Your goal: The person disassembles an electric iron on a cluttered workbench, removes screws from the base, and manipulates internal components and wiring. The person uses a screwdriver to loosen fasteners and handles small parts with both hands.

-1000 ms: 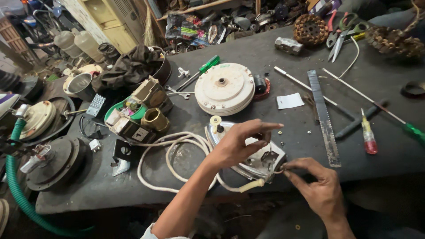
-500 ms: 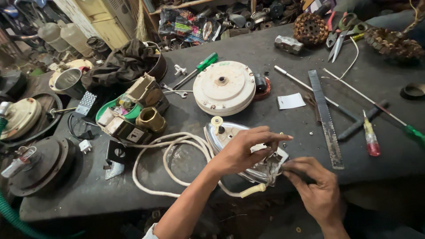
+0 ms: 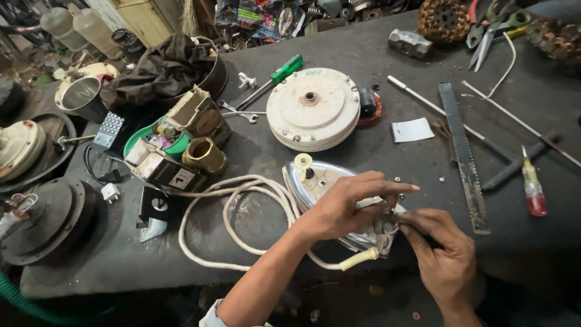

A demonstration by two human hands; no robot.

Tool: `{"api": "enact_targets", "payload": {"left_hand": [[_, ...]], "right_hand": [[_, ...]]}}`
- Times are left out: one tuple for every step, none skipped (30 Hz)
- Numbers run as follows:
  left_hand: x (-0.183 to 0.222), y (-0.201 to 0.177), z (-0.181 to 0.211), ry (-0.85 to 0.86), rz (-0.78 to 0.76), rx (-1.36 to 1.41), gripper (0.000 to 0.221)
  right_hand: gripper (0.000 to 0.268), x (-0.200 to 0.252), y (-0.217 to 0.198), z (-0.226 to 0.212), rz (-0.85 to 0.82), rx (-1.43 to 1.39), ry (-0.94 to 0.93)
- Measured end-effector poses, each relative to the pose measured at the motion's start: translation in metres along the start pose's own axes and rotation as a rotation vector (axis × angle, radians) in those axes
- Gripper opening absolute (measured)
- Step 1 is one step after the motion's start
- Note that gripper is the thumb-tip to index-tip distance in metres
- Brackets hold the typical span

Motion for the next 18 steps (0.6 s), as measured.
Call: {"api": "enact_targets", "payload": {"left_hand": [[0.0,0.0,0.0,0.004,0.001,0.007,0.063],[0.001,0.0,0.0,0.001,0.008,0.014,0.062],[0.001,-0.001,0.0,0.0,0.015,0.02,0.062],[0.001,-0.001,-0.001,0.0,0.021,0.026,0.062],[0.001,-0.001,-0.001,-0.006,0.024,0.024,0.062],[0.001,0.0,-0.002,-0.011,0.027,0.022,0.062],[0.001,0.0,-0.003,-0.015,0.031,0.02,0.062],[0.001,0.0,-0.003,-0.015,0.032,0.015,0.061],[0.001,0.001,-0.004,-0.015,0.033,0.011,0.06],[0.001,0.002,-0.004,-0.016,0.034,0.006,0.059],[0.001,0.002,-0.004,-0.013,0.04,0.007,0.059],[0.0,0.003,-0.005,-0.01,0.045,0.009,0.059],[0.0,0.004,-0.005,-0.009,0.051,0.01,0.058],[0.001,0.004,-0.006,-0.012,0.049,0.015,0.058],[0.001,0.004,-0.006,-0.014,0.048,0.02,0.058],[0.002,0.004,-0.007,-0.017,0.047,0.026,0.058],[0.002,0.005,-0.007,-0.022,0.046,0.03,0.057],[0.002,0.005,-0.008,-0.027,0.046,0.034,0.057]], "right_hand": [[0.023,0.0,0.0,-0.001,0.001,0.013,-0.006],[0.023,0.0,0.001,-0.002,0.002,0.027,-0.012],[0.023,0.0,0.001,-0.003,0.004,0.04,-0.02],[0.023,-0.001,0.0,-0.004,0.006,0.03,-0.025],[0.024,-0.001,0.0,-0.005,0.007,0.02,-0.029],[0.024,0.0,0.0,-0.006,0.008,0.01,-0.033],[0.024,0.0,0.001,-0.006,0.0,0.005,-0.029],[0.023,0.0,0.001,-0.006,-0.008,0.0,-0.025],[0.023,0.0,0.001,-0.006,-0.015,-0.004,-0.021],[0.023,0.001,0.001,-0.005,-0.019,-0.004,-0.023],[0.023,0.001,0.001,-0.005,-0.023,-0.004,-0.026],[0.023,0.002,0.002,-0.005,-0.026,-0.004,-0.029],[0.023,0.003,0.002,-0.003,-0.026,0.002,-0.02],[0.023,0.003,0.003,-0.001,-0.026,0.008,-0.011],[0.023,0.004,0.003,0.0,-0.027,0.014,-0.003],[0.022,0.005,0.003,0.003,-0.027,-0.018,0.014],[0.022,0.005,0.004,0.005,-0.026,-0.05,0.033],[0.021,0.006,0.005,0.008,-0.026,-0.083,0.051]]}}
Point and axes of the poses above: each hand's wrist, its own x-axis away from the middle knuckle, its own y-axis out of the palm, z = x × y, the point moved 6 cm from there along -x, towards the middle knuckle, and after that the axes turned 12 degrees about -x, right-handed, at the moved point
